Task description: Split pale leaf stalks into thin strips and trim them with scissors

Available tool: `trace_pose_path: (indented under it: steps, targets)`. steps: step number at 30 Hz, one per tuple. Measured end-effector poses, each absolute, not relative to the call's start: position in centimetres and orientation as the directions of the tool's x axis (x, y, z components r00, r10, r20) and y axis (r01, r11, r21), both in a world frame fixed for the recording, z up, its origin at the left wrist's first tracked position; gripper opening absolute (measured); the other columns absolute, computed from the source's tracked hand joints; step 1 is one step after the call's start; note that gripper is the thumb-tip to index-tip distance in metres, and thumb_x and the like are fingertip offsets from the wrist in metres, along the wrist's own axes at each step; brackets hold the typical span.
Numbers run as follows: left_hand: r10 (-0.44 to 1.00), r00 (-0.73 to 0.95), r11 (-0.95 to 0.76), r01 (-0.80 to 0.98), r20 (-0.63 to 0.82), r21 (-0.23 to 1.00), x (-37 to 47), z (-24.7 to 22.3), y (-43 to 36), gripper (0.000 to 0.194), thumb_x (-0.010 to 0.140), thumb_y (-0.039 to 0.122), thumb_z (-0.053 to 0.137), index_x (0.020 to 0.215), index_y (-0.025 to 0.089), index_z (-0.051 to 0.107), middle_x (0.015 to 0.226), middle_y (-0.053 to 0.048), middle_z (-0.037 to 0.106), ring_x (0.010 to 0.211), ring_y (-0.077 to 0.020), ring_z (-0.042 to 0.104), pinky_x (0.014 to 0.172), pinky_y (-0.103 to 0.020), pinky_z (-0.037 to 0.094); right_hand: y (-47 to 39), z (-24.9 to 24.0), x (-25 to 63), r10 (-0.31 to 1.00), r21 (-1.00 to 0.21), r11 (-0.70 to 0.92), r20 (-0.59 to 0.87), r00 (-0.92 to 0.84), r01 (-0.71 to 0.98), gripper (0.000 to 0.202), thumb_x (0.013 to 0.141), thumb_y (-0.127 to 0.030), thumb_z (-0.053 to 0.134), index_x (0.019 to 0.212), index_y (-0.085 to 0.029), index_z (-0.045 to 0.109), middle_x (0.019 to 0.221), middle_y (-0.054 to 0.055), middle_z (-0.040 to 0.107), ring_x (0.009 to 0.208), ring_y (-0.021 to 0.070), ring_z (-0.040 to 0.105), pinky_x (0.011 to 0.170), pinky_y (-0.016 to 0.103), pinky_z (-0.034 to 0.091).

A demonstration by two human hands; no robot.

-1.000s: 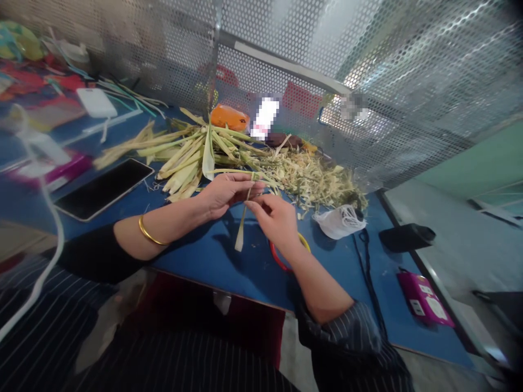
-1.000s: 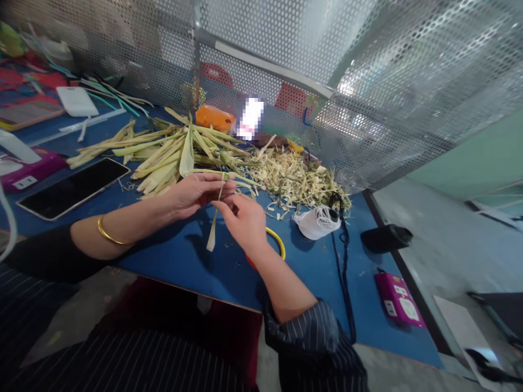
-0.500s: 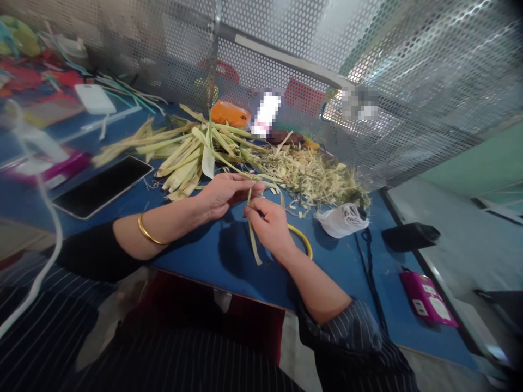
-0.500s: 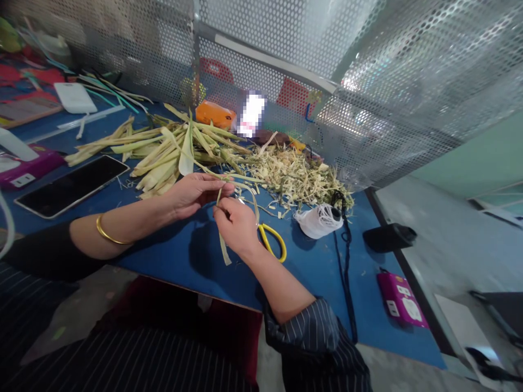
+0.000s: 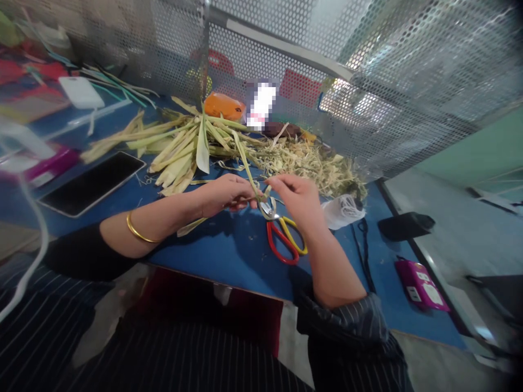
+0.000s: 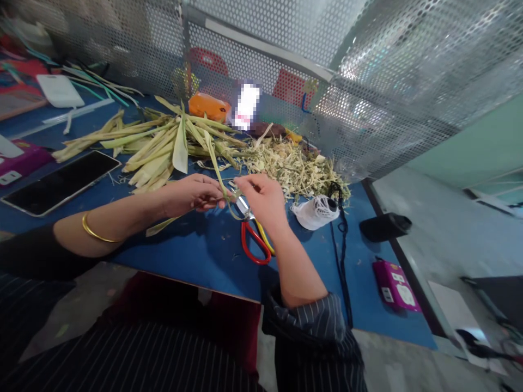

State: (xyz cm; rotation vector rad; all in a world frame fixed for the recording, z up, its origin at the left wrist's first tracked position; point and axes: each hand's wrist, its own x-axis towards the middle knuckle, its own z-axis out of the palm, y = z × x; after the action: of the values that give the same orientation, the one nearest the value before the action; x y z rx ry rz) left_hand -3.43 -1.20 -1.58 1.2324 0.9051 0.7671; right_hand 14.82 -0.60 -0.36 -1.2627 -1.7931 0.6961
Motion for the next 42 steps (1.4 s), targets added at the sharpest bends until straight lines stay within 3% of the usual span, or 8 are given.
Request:
trace_pose_path:
  steps: [4, 9, 21, 28, 31, 34, 37, 42]
  targets:
    - [0.849, 0.505, 0.125, 0.097, -0.157, 0.987, -3.1, -1.6, -1.6, 0.025, 0.076, 0.029, 0.063, 0.056, 0.015, 0.068, 0.044, -0.002, 0.047, 0.040, -0.0071, 0.031, 0.041, -0.023, 0.020, -0.1, -1.9, 14.0, 0.938, -0.980, 0.119, 0.059, -0.340, 0.161, 0.021, 0.073, -0.038, 0.071, 0.082, -0.019, 0.070, 0.069, -0.001, 0.065, 0.057, 0.0103, 0.054, 0.056, 0.026, 0.042]
    - [0.835, 0.528, 0.116, 0.101, -0.152, 0.988, -3.0, -2.3, -1.7, 0.024, 0.076, 0.030, 0.065, 0.060, 0.013, 0.070, 0.049, -0.003, 0.053, 0.040, -0.0055, 0.031, 0.041, -0.021, 0.018, -0.6, -2.2, 13.4, 0.956, -0.996, 0.077, 0.062, -0.286, 0.040, 0.022, 0.068, -0.036, 0.074, 0.067, -0.019, 0.060, 0.059, -0.004, 0.056, 0.049, 0.0078, 0.046, 0.047, 0.023, 0.037]
    - [0.800, 0.579, 0.112, 0.110, -0.155, 0.988, -2.5, -1.7, -2.5, 0.019, 0.073, 0.026, 0.067, 0.061, 0.012, 0.074, 0.056, -0.006, 0.063, 0.041, -0.0050, 0.033, 0.040, -0.021, 0.022, -0.5, -2.9, 12.7, 0.953, -0.932, 0.303, 0.299, -0.050, 0.201, 0.024, 0.076, -0.036, 0.064, 0.064, -0.021, 0.050, 0.060, -0.005, 0.044, 0.057, 0.0088, 0.042, 0.056, 0.024, 0.037]
    - [0.909, 0.398, 0.138, -0.014, -0.121, 0.990, -3.0, -2.0, -1.6, 0.023, 0.078, 0.034, 0.067, 0.072, 0.013, 0.074, 0.060, -0.005, 0.060, 0.048, -0.0078, 0.047, 0.043, -0.020, 0.033, 0.8, -2.9, 14.4, 0.975, -0.947, 0.217, 0.222, -0.006, 0.238, 0.038, 0.080, -0.055, 0.060, 0.067, -0.019, 0.061, 0.064, -0.001, 0.057, 0.060, 0.0108, 0.053, 0.061, 0.025, 0.045]
    - [0.958, 0.282, 0.072, -0.056, -0.054, 0.996, -3.2, -2.0, -1.2, 0.021, 0.076, 0.035, 0.071, 0.073, 0.014, 0.072, 0.064, -0.004, 0.063, 0.053, -0.0088, 0.052, 0.049, -0.020, 0.039, 0.3, -2.4, 14.2, 0.984, -0.964, 0.128, 0.093, -0.153, 0.235, 0.048, 0.079, -0.063, 0.057, 0.062, -0.019, 0.060, 0.058, 0.000, 0.057, 0.055, 0.0114, 0.054, 0.059, 0.026, 0.045]
    - [0.983, 0.185, 0.022, -0.060, -0.010, 0.998, -3.3, -2.2, -1.1, 0.020, 0.073, 0.034, 0.073, 0.075, 0.014, 0.073, 0.064, -0.003, 0.063, 0.056, -0.0094, 0.053, 0.050, -0.021, 0.039, -0.7, -2.2, 13.4, 0.948, -0.958, 0.136, 0.053, -0.314, 0.252, 0.041, 0.078, -0.056, 0.063, 0.062, -0.018, 0.060, 0.060, 0.001, 0.061, 0.058, 0.0126, 0.058, 0.063, 0.027, 0.047]
    - [0.981, 0.193, 0.030, -0.071, -0.016, 0.997, -3.3, -2.4, -1.1, 0.022, 0.074, 0.035, 0.073, 0.070, 0.013, 0.071, 0.061, -0.002, 0.061, 0.055, -0.0092, 0.052, 0.050, -0.021, 0.038, -1.1, -2.2, 12.9, 0.928, -0.932, 0.247, 0.150, -0.340, 0.265, 0.030, 0.081, -0.042, 0.064, 0.063, -0.018, 0.060, 0.063, -0.001, 0.062, 0.060, 0.0124, 0.059, 0.065, 0.027, 0.046]
    - [0.963, 0.235, 0.190, -0.261, -0.129, 0.946, -3.4, -2.7, -0.6, 0.015, 0.075, 0.025, 0.071, 0.069, 0.012, 0.068, 0.062, -0.002, 0.060, 0.053, -0.0074, 0.051, 0.050, -0.020, 0.038, -0.4, -2.4, 13.3, 0.892, -0.842, 0.398, 0.263, -0.367, 0.365, 0.026, 0.083, -0.026, 0.058, 0.059, -0.018, 0.059, 0.059, -0.001, 0.060, 0.061, 0.0109, 0.055, 0.068, 0.026, 0.044]
